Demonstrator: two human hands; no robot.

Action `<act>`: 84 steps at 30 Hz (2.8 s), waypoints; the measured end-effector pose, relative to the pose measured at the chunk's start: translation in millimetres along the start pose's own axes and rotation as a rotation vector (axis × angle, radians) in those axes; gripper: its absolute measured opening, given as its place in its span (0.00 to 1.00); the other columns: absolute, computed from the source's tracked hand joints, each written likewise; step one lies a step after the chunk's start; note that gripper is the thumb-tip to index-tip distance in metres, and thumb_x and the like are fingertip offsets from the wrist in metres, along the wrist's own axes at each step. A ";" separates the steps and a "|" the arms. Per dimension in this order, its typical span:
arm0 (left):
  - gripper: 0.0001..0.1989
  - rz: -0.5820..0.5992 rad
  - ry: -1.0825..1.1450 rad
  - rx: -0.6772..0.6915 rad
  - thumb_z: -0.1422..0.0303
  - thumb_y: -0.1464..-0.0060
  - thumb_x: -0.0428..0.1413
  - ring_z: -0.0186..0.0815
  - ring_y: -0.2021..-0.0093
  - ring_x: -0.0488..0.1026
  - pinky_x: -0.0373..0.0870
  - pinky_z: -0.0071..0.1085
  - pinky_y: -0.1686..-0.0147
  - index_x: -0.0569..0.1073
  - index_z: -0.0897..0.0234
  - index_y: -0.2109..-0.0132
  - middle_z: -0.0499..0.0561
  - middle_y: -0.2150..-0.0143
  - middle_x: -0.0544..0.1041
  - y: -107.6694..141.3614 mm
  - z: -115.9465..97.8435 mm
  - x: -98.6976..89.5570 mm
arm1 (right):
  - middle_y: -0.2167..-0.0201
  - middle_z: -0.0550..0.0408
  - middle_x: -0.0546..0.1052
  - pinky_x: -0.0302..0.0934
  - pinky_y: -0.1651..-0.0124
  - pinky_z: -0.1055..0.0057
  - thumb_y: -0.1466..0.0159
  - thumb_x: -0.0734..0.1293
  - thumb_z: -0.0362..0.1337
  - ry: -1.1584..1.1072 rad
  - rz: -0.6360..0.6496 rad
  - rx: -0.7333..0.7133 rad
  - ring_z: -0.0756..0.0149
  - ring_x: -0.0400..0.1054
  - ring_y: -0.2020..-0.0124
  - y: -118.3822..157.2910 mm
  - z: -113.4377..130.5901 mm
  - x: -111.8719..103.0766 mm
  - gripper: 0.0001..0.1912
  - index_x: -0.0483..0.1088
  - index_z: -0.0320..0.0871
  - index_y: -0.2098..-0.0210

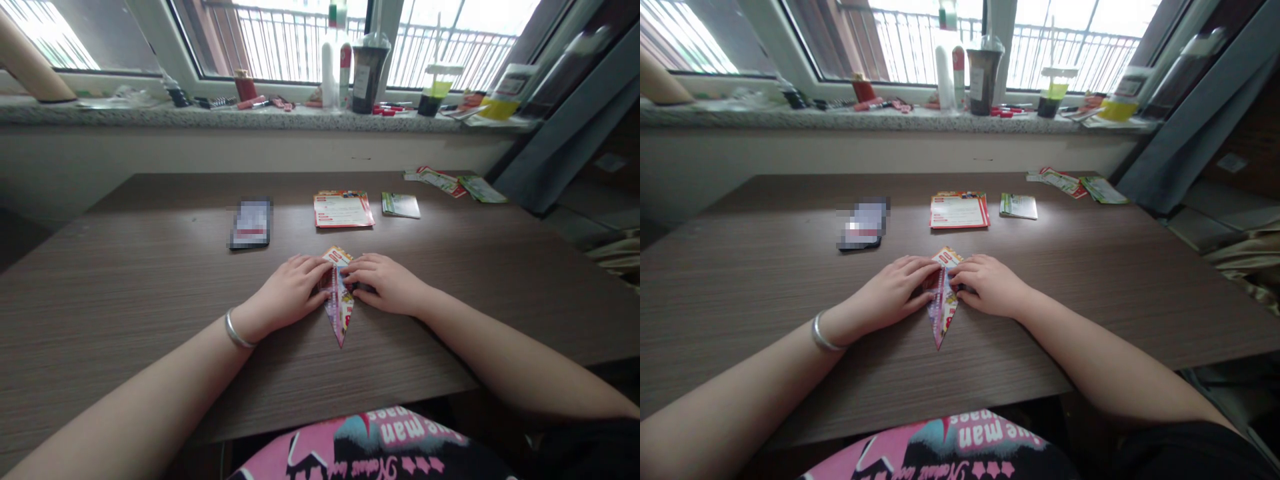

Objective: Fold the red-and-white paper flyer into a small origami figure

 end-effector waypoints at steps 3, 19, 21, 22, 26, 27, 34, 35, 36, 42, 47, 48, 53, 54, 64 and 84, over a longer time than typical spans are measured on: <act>0.22 0.032 -0.012 0.015 0.59 0.37 0.50 0.45 0.41 0.66 0.62 0.44 0.40 0.65 0.64 0.40 0.57 0.41 0.70 1.1 -1.3 -0.1 | 0.44 0.46 0.73 0.59 0.40 0.53 0.35 0.64 0.37 0.007 -0.012 0.041 0.57 0.65 0.43 -0.3 -3.7 1.6 0.19 0.69 0.42 0.45; 0.27 0.108 -0.089 0.013 0.55 0.39 0.52 0.47 0.39 0.64 0.57 0.47 0.39 0.63 0.59 0.37 0.55 0.37 0.66 3.7 -4.2 0.6 | 0.42 0.43 0.71 0.60 0.41 0.54 0.34 0.62 0.39 -0.188 -0.055 0.208 0.55 0.66 0.43 5.5 -18.6 -2.4 0.26 0.60 0.40 0.38; 0.25 0.104 -0.105 0.027 0.55 0.38 0.51 0.46 0.41 0.65 0.59 0.46 0.40 0.64 0.57 0.37 0.54 0.38 0.67 2.8 -4.9 -0.1 | 0.41 0.45 0.70 0.59 0.40 0.56 0.34 0.61 0.39 -0.243 -0.091 0.238 0.57 0.65 0.42 7.7 -20.9 -7.6 0.25 0.61 0.41 0.38; 0.24 0.103 -0.117 0.034 0.55 0.37 0.50 0.46 0.42 0.66 0.60 0.46 0.41 0.64 0.56 0.37 0.54 0.38 0.68 2.3 -5.4 -0.4 | 0.41 0.46 0.70 0.59 0.40 0.57 0.33 0.61 0.39 -0.263 -0.102 0.252 0.58 0.65 0.42 8.9 -21.7 -10.2 0.24 0.61 0.42 0.38; 0.21 0.081 -0.207 0.029 0.56 0.36 0.47 0.46 0.44 0.68 0.63 0.46 0.44 0.66 0.53 0.39 0.55 0.41 0.69 0.5 -7.3 -2.1 | 0.47 0.47 0.75 0.64 0.46 0.60 0.32 0.59 0.39 -0.177 -0.042 0.293 0.58 0.70 0.48 13.0 -22.2 -15.6 0.20 0.67 0.43 0.43; 0.21 0.071 -0.231 0.019 0.57 0.36 0.47 0.46 0.45 0.68 0.63 0.46 0.45 0.67 0.53 0.39 0.56 0.42 0.70 0.2 -8.2 -2.7 | 0.50 0.47 0.76 0.64 0.48 0.61 0.32 0.59 0.40 -0.127 -0.021 0.302 0.58 0.71 0.50 13.9 -21.9 -16.4 0.19 0.69 0.43 0.45; 0.17 0.006 -0.340 0.019 0.65 0.35 0.48 0.48 0.41 0.66 0.64 0.48 0.44 0.69 0.56 0.42 0.58 0.40 0.69 0.5 -29.3 -6.8 | 0.50 0.50 0.77 0.66 0.50 0.61 0.40 0.69 0.43 0.051 0.067 0.315 0.56 0.71 0.51 15.4 -14.2 -14.9 0.24 0.70 0.45 0.45; 0.17 0.003 -0.341 0.046 0.66 0.35 0.48 0.48 0.39 0.64 0.63 0.49 0.44 0.69 0.55 0.42 0.56 0.38 0.67 0.2 -34.4 -6.4 | 0.48 0.49 0.76 0.65 0.48 0.60 0.41 0.70 0.43 0.078 0.078 0.294 0.55 0.70 0.49 14.4 -11.7 -13.8 0.25 0.70 0.44 0.45; 0.17 0.009 -0.332 0.079 0.67 0.36 0.49 0.48 0.37 0.63 0.63 0.48 0.43 0.69 0.55 0.42 0.55 0.37 0.67 -0.3 -39.6 -5.3 | 0.46 0.48 0.75 0.64 0.46 0.59 0.41 0.70 0.43 0.104 0.090 0.273 0.54 0.69 0.48 13.3 -9.3 -12.7 0.24 0.71 0.44 0.46; 0.11 0.016 -0.318 0.062 0.68 0.38 0.51 0.48 0.39 0.65 0.64 0.48 0.43 0.74 0.61 0.51 0.55 0.42 0.72 -2.9 -52.1 -7.2 | 0.41 0.47 0.71 0.61 0.41 0.56 0.40 0.69 0.48 0.205 0.181 0.238 0.51 0.68 0.44 11.0 1.7 -7.6 0.27 0.72 0.41 0.46; 0.12 -0.035 -0.381 0.038 0.67 0.40 0.52 0.52 0.34 0.59 0.56 0.55 0.37 0.76 0.65 0.52 0.59 0.40 0.71 1.9 -58.3 -18.0 | 0.39 0.41 0.68 0.63 0.42 0.57 0.41 0.69 0.47 0.238 0.229 0.263 0.49 0.64 0.40 13.5 11.3 -8.0 0.31 0.68 0.36 0.42; 0.13 -0.040 -0.388 0.034 0.66 0.39 0.52 0.52 0.33 0.58 0.54 0.55 0.36 0.76 0.66 0.52 0.59 0.40 0.71 2.7 -58.8 -20.1 | 0.39 0.42 0.68 0.63 0.42 0.57 0.40 0.69 0.47 0.236 0.234 0.261 0.49 0.64 0.40 13.3 12.1 -7.6 0.31 0.68 0.36 0.43; 0.18 -0.074 -0.400 0.046 0.59 0.40 0.54 0.51 0.30 0.51 0.47 0.54 0.32 0.74 0.67 0.50 0.59 0.38 0.69 2.4 -57.1 -33.8 | 0.37 0.43 0.65 0.60 0.38 0.55 0.38 0.67 0.48 0.204 0.192 0.264 0.49 0.61 0.37 9.2 5.4 -3.3 0.30 0.66 0.38 0.41; 0.16 -0.062 -0.391 0.043 0.60 0.41 0.55 0.50 0.31 0.52 0.46 0.54 0.32 0.75 0.66 0.52 0.58 0.40 0.71 2.0 -54.7 -35.2 | 0.36 0.42 0.65 0.59 0.38 0.55 0.38 0.67 0.48 0.202 0.177 0.270 0.49 0.60 0.37 8.8 2.9 -2.0 0.31 0.66 0.38 0.40; 0.14 0.096 -0.226 -0.043 0.65 0.41 0.54 0.45 0.42 0.70 0.56 0.51 0.37 0.73 0.61 0.48 0.55 0.43 0.74 15.5 -21.0 -30.2 | 0.36 0.43 0.64 0.57 0.36 0.53 0.36 0.65 0.47 0.164 0.087 0.257 0.49 0.58 0.36 15.3 -4.2 -1.1 0.30 0.65 0.40 0.39; 0.18 0.146 -0.219 -0.202 0.68 0.39 0.48 0.42 0.54 0.72 0.68 0.38 0.52 0.72 0.58 0.43 0.57 0.52 0.74 24.5 6.6 -27.2 | 0.48 0.48 0.76 0.63 0.45 0.54 0.35 0.65 0.39 0.172 0.098 0.077 0.52 0.69 0.47 23.2 -2.7 -22.8 0.13 0.76 0.48 0.53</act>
Point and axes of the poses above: each hand's wrist, its own y-axis away from the middle knuckle, its own x-axis out of the palm, z = x × y, the point moved 8 cm from there along -y, towards the middle knuckle
